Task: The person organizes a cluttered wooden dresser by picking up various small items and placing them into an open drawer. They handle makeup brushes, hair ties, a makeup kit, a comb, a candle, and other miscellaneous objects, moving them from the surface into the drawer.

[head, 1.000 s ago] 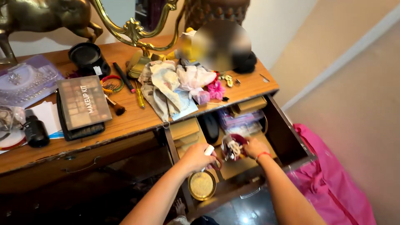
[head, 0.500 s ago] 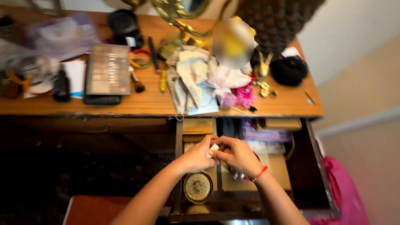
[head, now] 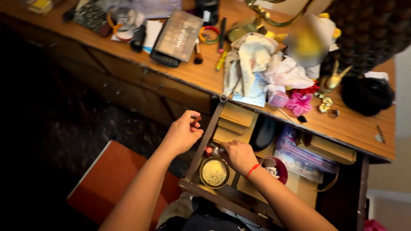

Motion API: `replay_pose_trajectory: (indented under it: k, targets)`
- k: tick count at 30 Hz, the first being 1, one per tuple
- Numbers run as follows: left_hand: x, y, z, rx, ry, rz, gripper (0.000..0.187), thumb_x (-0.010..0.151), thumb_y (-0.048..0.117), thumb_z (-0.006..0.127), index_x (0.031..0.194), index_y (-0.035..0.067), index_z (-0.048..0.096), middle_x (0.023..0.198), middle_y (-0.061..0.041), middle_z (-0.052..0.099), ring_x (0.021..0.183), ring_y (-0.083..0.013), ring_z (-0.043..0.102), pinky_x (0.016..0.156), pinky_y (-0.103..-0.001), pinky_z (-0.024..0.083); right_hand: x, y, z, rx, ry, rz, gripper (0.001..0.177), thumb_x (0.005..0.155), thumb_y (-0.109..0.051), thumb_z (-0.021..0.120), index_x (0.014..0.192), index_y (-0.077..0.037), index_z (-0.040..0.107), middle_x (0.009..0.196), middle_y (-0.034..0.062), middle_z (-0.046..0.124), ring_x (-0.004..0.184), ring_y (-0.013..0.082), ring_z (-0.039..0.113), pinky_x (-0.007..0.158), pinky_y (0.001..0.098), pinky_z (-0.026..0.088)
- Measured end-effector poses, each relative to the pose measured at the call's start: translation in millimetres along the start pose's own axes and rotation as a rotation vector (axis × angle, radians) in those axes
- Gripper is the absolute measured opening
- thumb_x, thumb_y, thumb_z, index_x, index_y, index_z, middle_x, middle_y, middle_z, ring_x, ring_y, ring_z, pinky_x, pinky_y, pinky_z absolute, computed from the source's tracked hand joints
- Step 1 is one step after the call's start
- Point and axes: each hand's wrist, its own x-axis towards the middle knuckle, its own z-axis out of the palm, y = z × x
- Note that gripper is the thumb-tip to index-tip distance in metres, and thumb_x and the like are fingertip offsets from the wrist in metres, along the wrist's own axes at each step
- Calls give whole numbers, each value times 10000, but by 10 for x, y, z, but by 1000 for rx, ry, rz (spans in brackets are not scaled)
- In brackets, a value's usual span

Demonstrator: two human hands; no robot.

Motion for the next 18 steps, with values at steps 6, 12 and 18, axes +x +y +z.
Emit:
replay_pose_trajectory:
  k: [6,12,18]
  targets:
    - [-335,11,-4,-112,19,-38,404,811,55,699,1208,51,619,991,-81,776,893,-173,774,809,-321,600,143,-13,219,-120,-64,-130,270,886,-195,607,1131,-144,709,756,135,714,815,302,703,683,445,563]
    - [-486,183,66,61,-58,-6,225,851,126,758,1061,55,718,899,-85,795,835,-187,742,752,-323,557,29,-113,-37,267,-29,257,411,865,-477,669,1082,-129,643,817,90,734,828,284,721,703,400,551]
    - [-411,24,238,-232,-191,-76,187,899,77,670,1067,20,730,857,-81,815,779,-130,776,712,-272,611,-308,406,290,1320,-197,413,296,848,-162,744,1107,-119,606,937,65,678,859,207,616,756,336,526]
